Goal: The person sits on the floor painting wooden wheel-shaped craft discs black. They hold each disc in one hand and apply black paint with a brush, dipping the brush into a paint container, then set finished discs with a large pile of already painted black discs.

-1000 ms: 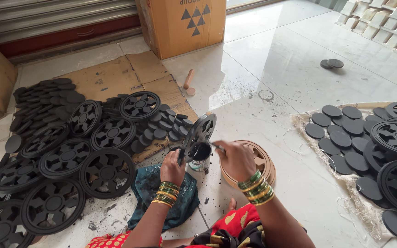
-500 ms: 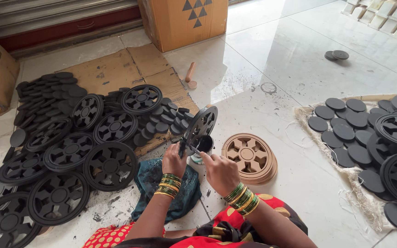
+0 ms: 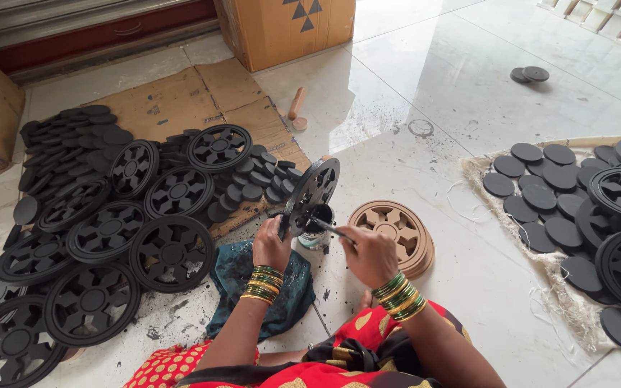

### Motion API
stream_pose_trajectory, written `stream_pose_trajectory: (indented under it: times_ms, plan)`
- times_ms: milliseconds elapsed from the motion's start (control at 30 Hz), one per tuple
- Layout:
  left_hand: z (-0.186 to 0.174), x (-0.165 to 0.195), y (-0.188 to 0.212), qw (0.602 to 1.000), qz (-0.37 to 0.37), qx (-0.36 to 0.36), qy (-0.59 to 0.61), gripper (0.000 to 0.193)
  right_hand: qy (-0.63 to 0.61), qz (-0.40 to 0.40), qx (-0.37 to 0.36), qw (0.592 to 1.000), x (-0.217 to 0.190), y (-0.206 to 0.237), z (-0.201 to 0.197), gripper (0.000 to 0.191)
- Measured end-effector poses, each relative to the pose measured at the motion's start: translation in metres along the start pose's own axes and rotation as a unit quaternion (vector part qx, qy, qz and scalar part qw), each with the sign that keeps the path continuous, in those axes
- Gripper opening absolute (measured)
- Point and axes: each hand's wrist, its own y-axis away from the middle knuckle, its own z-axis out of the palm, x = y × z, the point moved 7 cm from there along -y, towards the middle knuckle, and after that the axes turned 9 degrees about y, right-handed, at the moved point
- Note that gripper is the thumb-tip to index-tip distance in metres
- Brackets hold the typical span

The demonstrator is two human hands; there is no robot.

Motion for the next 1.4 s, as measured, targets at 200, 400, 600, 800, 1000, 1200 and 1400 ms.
stream_pose_trajectory:
  times_ms: [200, 400, 600, 800, 1000, 1200, 1400]
  plan:
    - [0.001, 0.000, 0.000, 1.000, 0.011, -0.002, -0.004, 0.039, 0.010, -0.023, 0.092, 0.995, 0.015, -0.007, -0.009, 0.015]
    - [0.002, -0.002, 0.000, 1.000, 0.019, 0.000, -0.017, 0.040, 0.066, -0.103, 0.093, 0.988, 0.001, -0.004, 0.016, 0.019]
    - [0.000, -0.002, 0.002, 1.000, 0.018, 0.011, -0.005, 0.039, 0.137, -0.144, 0.103, 0.975, -0.009, -0.003, 0.024, 0.026]
    - [0.001, 0.002, 0.001, 0.999, 0.034, 0.010, -0.014, 0.039, 0.199, -0.153, 0.141, 0.958, -0.016, 0.000, 0.030, 0.034]
    - [0.001, 0.001, 0.000, 1.000, 0.016, -0.004, -0.014, 0.039, 0.052, 0.003, 0.002, 0.999, 0.023, -0.014, 0.035, 0.017]
    - [0.000, 0.002, -0.001, 1.000, 0.017, 0.010, -0.018, 0.038, -0.116, 0.208, 0.025, 0.971, 0.089, -0.020, 0.022, 0.021]
    - [-0.002, 0.004, 0.000, 1.000, 0.016, 0.008, -0.013, 0.038, -0.398, 0.226, 0.006, 0.889, 0.085, -0.035, 0.055, 0.025]
